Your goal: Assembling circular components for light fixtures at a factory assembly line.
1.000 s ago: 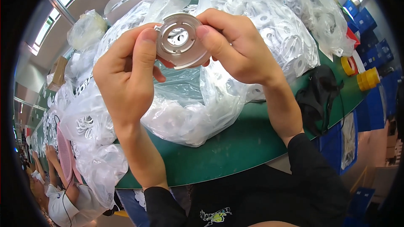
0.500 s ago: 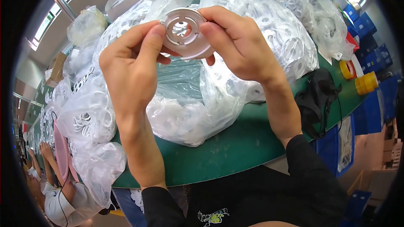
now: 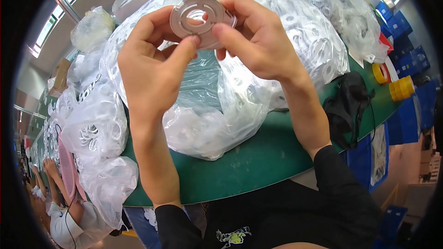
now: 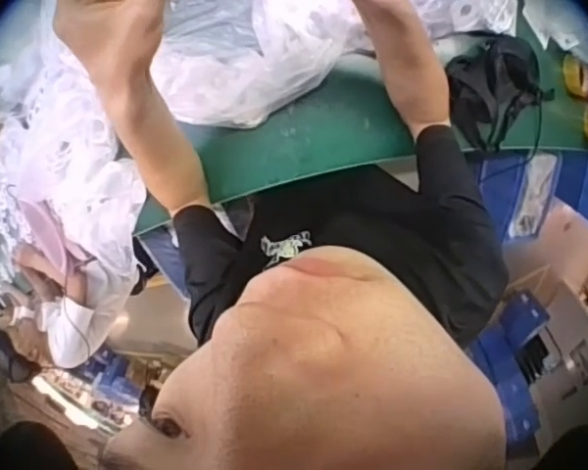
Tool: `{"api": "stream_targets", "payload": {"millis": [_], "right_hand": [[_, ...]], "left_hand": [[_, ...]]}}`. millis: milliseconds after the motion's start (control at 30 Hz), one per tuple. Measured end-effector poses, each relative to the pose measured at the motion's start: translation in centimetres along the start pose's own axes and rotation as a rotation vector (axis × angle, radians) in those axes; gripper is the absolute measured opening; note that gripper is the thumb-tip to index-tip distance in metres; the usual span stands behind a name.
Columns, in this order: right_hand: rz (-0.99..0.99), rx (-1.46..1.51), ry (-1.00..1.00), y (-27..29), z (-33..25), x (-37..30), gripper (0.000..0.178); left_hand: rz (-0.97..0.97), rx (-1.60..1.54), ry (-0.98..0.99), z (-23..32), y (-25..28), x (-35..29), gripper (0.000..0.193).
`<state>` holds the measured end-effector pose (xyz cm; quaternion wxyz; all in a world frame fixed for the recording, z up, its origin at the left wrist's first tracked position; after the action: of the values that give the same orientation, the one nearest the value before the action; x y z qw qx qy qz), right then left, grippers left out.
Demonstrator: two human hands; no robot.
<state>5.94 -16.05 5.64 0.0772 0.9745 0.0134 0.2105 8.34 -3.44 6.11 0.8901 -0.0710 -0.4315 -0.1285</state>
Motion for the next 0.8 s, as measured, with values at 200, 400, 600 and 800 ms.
{"api": "stream_targets", "payload": {"millis": [200, 400, 600, 800], "right_hand": [[0.171, -0.221, 0.104, 0.1, -0.1, -0.4, 0.017], [-0.024, -0.214, -0.087, -0.6, 1.4, -0.2, 0.02], [-0.305, 0.024, -0.207, -2.3, 1.2, -1.0, 0.035], [-0.35, -0.07, -0.127, -3.5, 0.8, -0.9, 0.033]], "left_hand": [[0.08, 0.065, 0.109, -2.1, 0.6, -0.5, 0.033], [-0.078, 0.291, -0.275, 0.9, -1.3, 0.0, 0.049], [-0.082, 0.216, -0.2, 1.2, -0.4, 0.2, 0.037], [0.029, 0.133, -0.06, -0.5, 2.2, 0.4, 0.019]]}}
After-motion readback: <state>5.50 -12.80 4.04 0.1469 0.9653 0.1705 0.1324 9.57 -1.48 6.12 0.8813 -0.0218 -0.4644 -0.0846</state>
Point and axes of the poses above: each hand's wrist, its own x-axis towards the middle knuckle, its own y-axis out of the back of the hand, z = x × y, the point moved 9 cm from there along x, towards the middle knuckle, and after that the axes turned 15 degrees about -y, right-handed, at the moved point
